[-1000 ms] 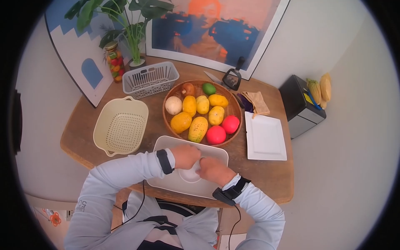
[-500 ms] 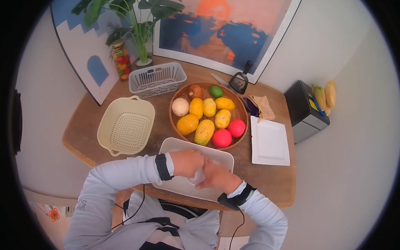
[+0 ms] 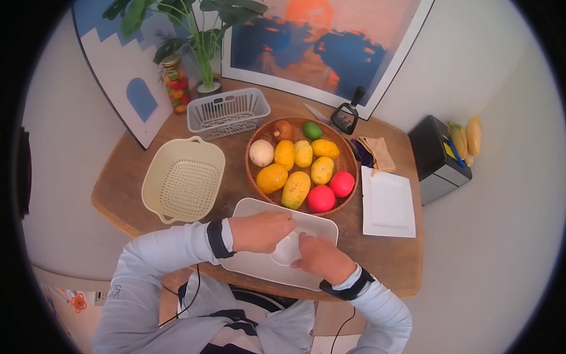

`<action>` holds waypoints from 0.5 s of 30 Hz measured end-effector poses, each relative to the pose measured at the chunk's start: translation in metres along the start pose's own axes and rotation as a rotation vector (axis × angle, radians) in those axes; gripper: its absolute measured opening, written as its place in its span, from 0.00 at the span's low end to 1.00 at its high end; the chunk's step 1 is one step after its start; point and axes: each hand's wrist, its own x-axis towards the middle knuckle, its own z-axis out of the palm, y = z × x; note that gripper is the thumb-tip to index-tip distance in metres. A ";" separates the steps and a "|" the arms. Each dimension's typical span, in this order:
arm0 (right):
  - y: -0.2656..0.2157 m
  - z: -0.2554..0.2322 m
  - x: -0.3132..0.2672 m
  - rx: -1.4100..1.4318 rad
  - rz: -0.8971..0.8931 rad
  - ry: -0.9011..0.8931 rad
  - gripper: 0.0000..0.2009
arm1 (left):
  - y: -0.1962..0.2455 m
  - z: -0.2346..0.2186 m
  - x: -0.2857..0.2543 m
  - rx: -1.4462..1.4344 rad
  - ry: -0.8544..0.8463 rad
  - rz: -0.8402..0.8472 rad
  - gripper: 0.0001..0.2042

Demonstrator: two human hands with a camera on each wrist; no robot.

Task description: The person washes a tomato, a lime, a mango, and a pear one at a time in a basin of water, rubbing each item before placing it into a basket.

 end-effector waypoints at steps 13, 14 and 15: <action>0.016 0.008 -0.033 0.297 -0.161 0.438 0.06 | -0.034 -0.040 -0.043 -0.142 -0.021 -0.133 0.15; 0.015 0.010 -0.033 0.315 -0.166 0.473 0.05 | -0.037 -0.046 -0.048 -0.223 0.027 -0.140 0.15; 0.014 0.011 -0.034 0.334 -0.172 0.507 0.05 | -0.036 -0.057 -0.053 -0.302 0.075 -0.147 0.15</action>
